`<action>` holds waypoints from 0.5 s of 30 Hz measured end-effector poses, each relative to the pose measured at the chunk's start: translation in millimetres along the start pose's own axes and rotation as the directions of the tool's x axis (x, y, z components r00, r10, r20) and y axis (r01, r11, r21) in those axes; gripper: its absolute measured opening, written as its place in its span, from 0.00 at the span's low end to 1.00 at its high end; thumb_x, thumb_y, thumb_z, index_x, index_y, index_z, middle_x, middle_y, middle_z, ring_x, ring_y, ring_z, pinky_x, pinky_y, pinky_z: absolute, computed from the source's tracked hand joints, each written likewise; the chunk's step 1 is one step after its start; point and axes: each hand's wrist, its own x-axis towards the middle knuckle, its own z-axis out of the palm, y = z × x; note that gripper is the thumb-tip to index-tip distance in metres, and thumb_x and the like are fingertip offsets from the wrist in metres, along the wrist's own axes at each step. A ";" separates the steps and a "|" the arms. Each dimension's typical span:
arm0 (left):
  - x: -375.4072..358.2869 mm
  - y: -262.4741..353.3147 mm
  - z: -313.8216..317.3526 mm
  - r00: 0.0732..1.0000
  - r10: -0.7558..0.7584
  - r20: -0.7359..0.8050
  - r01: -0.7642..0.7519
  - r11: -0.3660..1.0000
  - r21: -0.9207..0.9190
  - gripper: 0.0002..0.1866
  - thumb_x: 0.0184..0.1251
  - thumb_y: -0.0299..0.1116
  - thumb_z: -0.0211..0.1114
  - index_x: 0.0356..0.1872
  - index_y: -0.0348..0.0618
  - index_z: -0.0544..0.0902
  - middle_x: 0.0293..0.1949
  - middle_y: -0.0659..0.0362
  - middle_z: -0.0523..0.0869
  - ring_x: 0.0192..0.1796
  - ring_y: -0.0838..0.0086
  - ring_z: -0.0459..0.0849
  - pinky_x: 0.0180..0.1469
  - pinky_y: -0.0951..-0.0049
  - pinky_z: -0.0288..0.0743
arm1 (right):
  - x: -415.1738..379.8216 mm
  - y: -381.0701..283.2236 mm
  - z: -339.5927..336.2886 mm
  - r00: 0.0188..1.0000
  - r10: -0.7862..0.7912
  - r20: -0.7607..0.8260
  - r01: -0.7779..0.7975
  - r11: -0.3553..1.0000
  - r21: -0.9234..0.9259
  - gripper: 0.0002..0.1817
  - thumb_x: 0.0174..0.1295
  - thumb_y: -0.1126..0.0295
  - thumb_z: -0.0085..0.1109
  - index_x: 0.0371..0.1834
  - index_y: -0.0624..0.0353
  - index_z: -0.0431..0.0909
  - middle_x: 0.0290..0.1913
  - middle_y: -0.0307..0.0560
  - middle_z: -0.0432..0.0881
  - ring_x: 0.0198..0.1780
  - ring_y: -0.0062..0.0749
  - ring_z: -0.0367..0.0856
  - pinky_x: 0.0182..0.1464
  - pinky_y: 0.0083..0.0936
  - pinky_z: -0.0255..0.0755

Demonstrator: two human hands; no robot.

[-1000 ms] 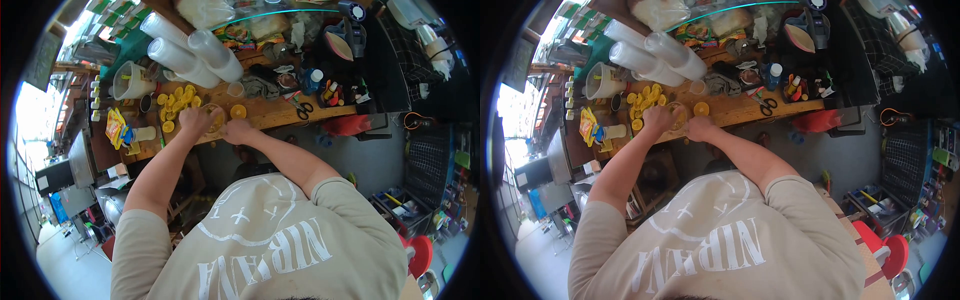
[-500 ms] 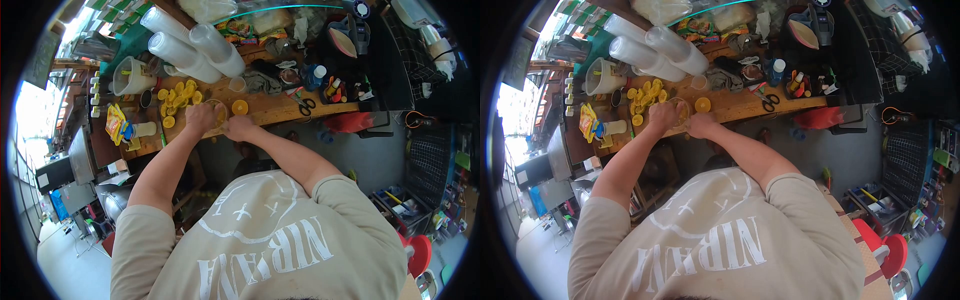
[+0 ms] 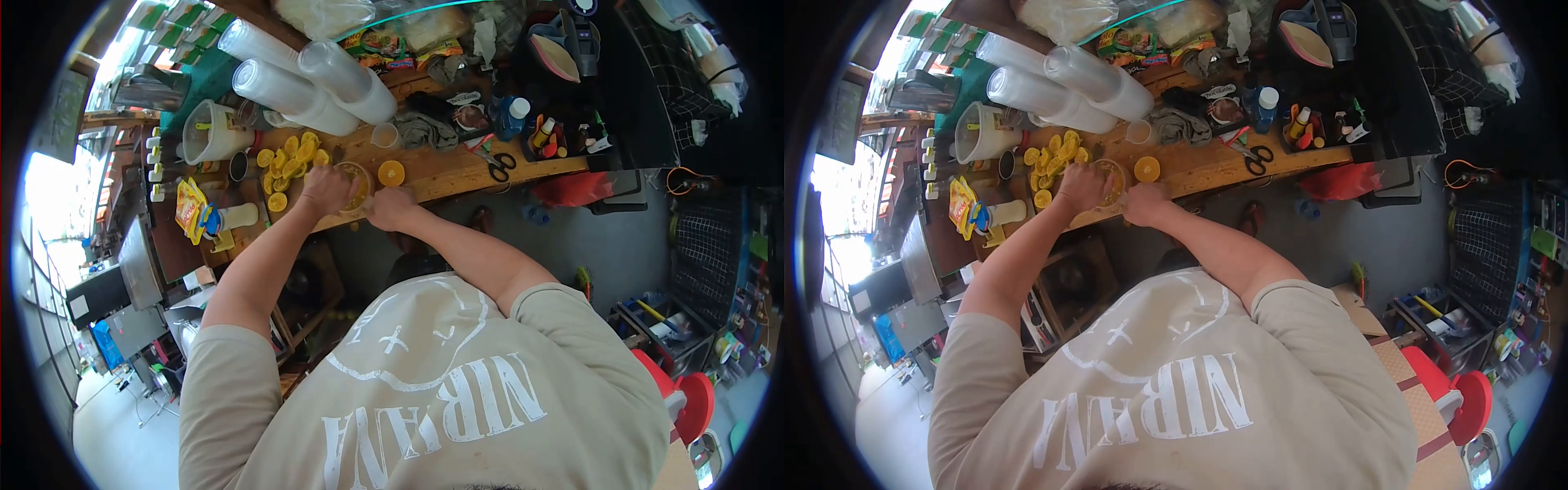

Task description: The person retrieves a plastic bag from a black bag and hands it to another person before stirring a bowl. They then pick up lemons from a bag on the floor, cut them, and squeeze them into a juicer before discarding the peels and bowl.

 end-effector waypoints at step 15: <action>-10.8 23.8 -42.3 0.908 -0.408 0.100 0.413 0.910 -0.032 0.37 0.74 0.65 0.50 0.32 0.38 0.89 0.34 0.44 0.90 0.39 0.50 0.90 0.44 0.52 0.81 | -14.0 -5.9 -14.2 1.000 0.004 0.027 -0.004 1.000 0.002 0.22 0.67 0.53 0.54 0.48 0.58 0.88 0.51 0.51 0.89 0.56 0.44 0.86 0.58 0.40 0.78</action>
